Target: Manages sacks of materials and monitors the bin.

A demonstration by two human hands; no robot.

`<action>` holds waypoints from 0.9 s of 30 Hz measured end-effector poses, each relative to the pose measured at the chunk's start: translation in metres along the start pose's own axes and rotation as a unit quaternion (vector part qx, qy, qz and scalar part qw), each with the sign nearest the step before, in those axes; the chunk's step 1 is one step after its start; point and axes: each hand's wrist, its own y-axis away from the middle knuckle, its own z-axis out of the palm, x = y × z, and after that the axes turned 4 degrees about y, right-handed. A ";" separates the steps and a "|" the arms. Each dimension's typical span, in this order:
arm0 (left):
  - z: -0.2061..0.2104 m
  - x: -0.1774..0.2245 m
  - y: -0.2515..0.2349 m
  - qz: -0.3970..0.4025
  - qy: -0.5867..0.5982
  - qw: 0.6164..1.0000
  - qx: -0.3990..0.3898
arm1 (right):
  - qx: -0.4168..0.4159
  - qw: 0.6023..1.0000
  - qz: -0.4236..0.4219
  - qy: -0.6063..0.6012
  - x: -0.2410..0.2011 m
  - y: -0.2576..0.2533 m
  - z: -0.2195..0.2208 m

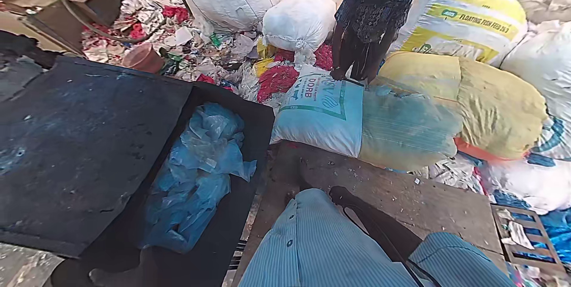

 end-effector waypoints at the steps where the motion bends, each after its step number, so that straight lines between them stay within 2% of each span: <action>1: 0.000 0.002 0.000 -0.008 -0.003 1.000 0.001 | 0.004 1.000 0.002 -0.015 0.000 0.000 0.000; 9: 0.003 0.003 -0.003 -0.007 -0.017 1.000 0.014 | 0.004 0.999 0.004 -0.049 0.001 0.002 -0.001; 27: 0.004 0.004 -0.004 -0.013 -0.008 1.000 0.019 | -0.002 1.000 0.013 -0.027 -0.004 0.003 -0.002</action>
